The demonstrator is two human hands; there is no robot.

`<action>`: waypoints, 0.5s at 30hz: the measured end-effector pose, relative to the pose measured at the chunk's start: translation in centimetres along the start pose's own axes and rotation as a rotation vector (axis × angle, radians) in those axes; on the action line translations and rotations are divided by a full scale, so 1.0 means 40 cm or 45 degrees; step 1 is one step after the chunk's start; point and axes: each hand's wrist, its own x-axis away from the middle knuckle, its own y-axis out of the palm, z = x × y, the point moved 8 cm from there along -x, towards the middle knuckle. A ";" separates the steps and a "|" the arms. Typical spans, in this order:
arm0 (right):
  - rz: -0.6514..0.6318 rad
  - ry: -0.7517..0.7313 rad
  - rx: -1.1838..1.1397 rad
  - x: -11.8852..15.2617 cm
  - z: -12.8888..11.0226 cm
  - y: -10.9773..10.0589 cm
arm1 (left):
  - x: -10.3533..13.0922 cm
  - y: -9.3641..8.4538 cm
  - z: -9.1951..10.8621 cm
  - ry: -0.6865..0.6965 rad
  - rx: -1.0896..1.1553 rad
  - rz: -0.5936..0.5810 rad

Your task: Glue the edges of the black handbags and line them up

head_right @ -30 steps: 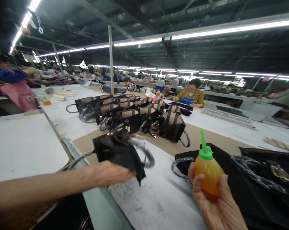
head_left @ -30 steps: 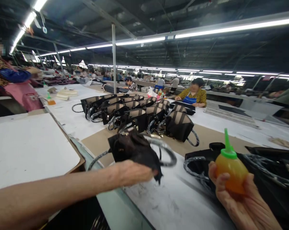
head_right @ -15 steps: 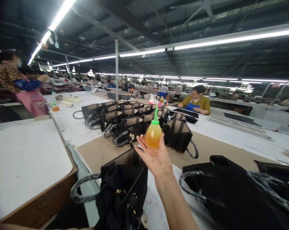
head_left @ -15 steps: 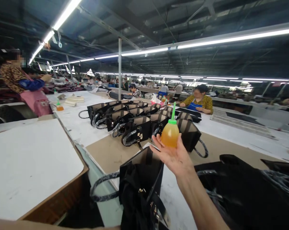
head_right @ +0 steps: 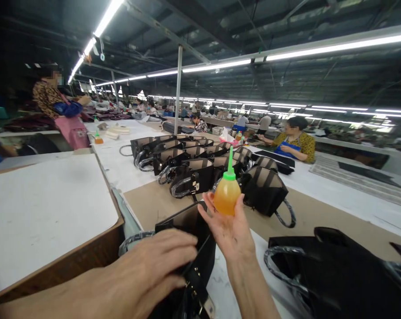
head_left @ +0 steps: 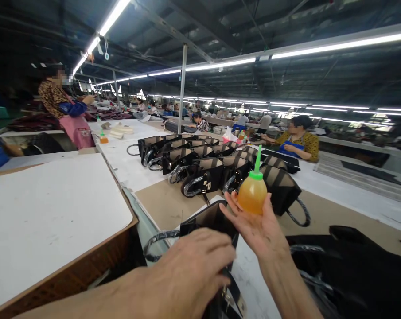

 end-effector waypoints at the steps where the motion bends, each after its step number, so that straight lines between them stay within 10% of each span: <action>1: -0.002 -0.004 0.017 0.001 0.002 0.001 | -0.037 -0.006 -0.015 -0.053 0.066 0.065; 8: 0.008 -0.051 0.098 0.011 -0.018 -0.018 | -0.082 0.131 -0.063 -0.286 0.027 -0.364; 15: 0.003 0.007 0.194 0.071 -0.050 -0.005 | -0.081 0.087 -0.031 0.055 -0.073 -0.364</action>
